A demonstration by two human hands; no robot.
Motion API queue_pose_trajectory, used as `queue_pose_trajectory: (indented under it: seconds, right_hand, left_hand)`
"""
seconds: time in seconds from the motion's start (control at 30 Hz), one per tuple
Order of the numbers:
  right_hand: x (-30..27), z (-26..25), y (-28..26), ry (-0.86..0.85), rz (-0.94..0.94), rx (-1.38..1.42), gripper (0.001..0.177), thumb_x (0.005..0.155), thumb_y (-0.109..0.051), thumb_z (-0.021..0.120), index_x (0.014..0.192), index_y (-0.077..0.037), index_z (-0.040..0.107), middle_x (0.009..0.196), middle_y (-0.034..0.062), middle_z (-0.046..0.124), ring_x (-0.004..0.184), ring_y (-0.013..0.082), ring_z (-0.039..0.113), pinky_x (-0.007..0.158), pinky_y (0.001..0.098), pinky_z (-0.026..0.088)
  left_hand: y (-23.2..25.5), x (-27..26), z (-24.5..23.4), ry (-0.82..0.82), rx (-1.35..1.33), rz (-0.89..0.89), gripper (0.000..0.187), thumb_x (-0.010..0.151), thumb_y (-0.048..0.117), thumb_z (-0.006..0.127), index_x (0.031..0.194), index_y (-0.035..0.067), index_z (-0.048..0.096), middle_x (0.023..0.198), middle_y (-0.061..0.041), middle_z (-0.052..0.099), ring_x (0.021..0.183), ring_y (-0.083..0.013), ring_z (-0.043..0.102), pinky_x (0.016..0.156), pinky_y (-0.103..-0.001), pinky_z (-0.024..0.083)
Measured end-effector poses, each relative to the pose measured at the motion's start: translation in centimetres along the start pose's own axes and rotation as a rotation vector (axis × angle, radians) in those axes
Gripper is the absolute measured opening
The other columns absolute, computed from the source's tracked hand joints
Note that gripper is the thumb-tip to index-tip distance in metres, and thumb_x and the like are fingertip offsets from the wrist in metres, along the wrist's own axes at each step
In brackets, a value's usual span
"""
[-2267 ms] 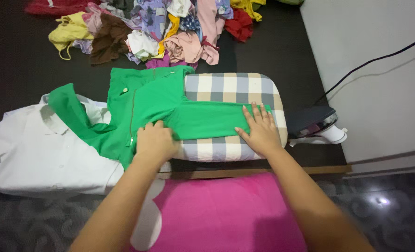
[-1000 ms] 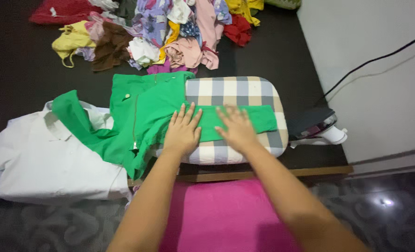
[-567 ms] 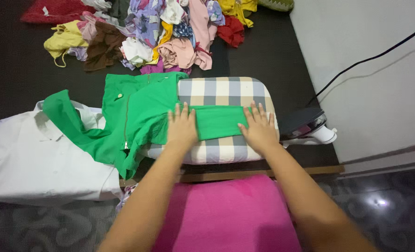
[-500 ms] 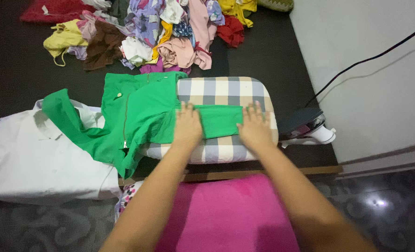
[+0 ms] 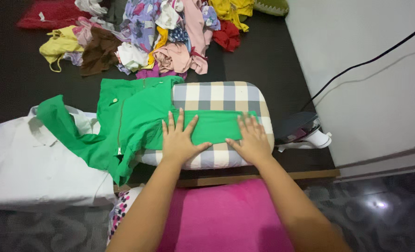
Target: The person irons a green long-sleeved shirt on a small ironing board. They smooth the fabric with their hands, use a steam iron to press the sleeves and body, and flip the garment to treat different sections. A white shirt and a pile of other clothes are visible nearby.
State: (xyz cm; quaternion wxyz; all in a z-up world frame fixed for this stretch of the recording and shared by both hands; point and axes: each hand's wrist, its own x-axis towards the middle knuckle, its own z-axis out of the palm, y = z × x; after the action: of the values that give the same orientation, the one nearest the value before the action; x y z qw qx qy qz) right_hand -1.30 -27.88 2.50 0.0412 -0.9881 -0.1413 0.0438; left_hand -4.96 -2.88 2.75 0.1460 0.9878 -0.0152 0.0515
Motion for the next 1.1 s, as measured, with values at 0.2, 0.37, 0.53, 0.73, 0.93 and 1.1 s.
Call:
queue_pose_trajectory:
  seconds: [0.2,0.37,0.53,0.73,0.93,1.1]
  right_hand:
    - [-1.5,0.2,2.5,0.026,0.054,0.059,0.095,0.092,-0.065,0.054,0.159,-0.006,0.024,0.169,0.0175,0.017,0.156,0.0326,0.015,0.124,0.0490,0.016]
    - [-0.1,0.1,0.6,0.093,-0.147,-0.052,0.093,0.089,-0.065,0.053,0.160,-0.011,0.026,0.169,0.0099,0.018,0.157,0.0334,0.011,0.125,0.0496,0.012]
    - [-0.7,1.4,-0.3,0.034,-0.213,0.079,0.076,0.098,-0.062,0.046,0.159,-0.020,0.029,0.170,0.0070,0.016,0.156,0.0270,0.012,0.124,0.0493,0.009]
    - [-1.1,1.7,-0.1,0.101,-0.227,0.132,0.075,0.097,-0.061,0.046,0.158,-0.019,0.034,0.169,0.0079,0.020,0.156,0.0270,0.014,0.125,0.0492,0.010]
    - [-1.0,1.8,-0.3,0.089,-0.220,0.111,0.075,0.097,-0.061,0.046,0.158,-0.019,0.033,0.169,0.0087,0.020,0.155,0.0272,0.014,0.124,0.0489,0.010]
    - [-1.1,1.6,-0.2,0.125,-0.240,0.103,0.074,0.098,-0.061,0.045,0.158,-0.018,0.034,0.169,0.0094,0.021,0.156,0.0279,0.015,0.125,0.0486,0.011]
  left_hand:
    - [0.1,-0.4,0.4,0.019,-0.013,-0.001,0.102,0.067,0.081,0.066,0.153,0.032,0.042,0.165,-0.016,0.020,0.151,-0.0440,0.013,0.119,-0.064,0.008]
    - [-2.4,3.2,1.7,0.089,-0.159,-0.067,0.040,0.098,0.037,0.052,0.135,0.022,0.061,0.136,-0.018,0.054,0.128,-0.0383,0.050,0.109,-0.055,0.039]
    - [-8.6,9.6,1.6,0.127,-0.231,0.011,0.017,0.093,0.015,0.064,0.101,0.018,0.079,0.105,-0.012,0.069,0.100,-0.0362,0.067,0.087,-0.046,0.054]
    - [-12.6,12.7,0.7,-0.065,-0.283,0.327,0.024,0.073,0.025,0.085,0.093,0.014,0.077,0.101,-0.011,0.068,0.097,-0.0339,0.067,0.086,-0.044,0.055]
    - [-12.2,11.2,-0.2,-0.049,-0.298,0.295,0.028,0.076,0.026,0.084,0.098,0.015,0.074,0.101,-0.010,0.066,0.098,-0.0342,0.066,0.084,-0.045,0.054]
    - [-11.9,10.8,0.6,-0.019,-0.320,0.074,0.024,0.084,0.033,0.081,0.097,0.015,0.073,0.099,-0.009,0.067,0.096,-0.0297,0.068,0.086,-0.043,0.055]
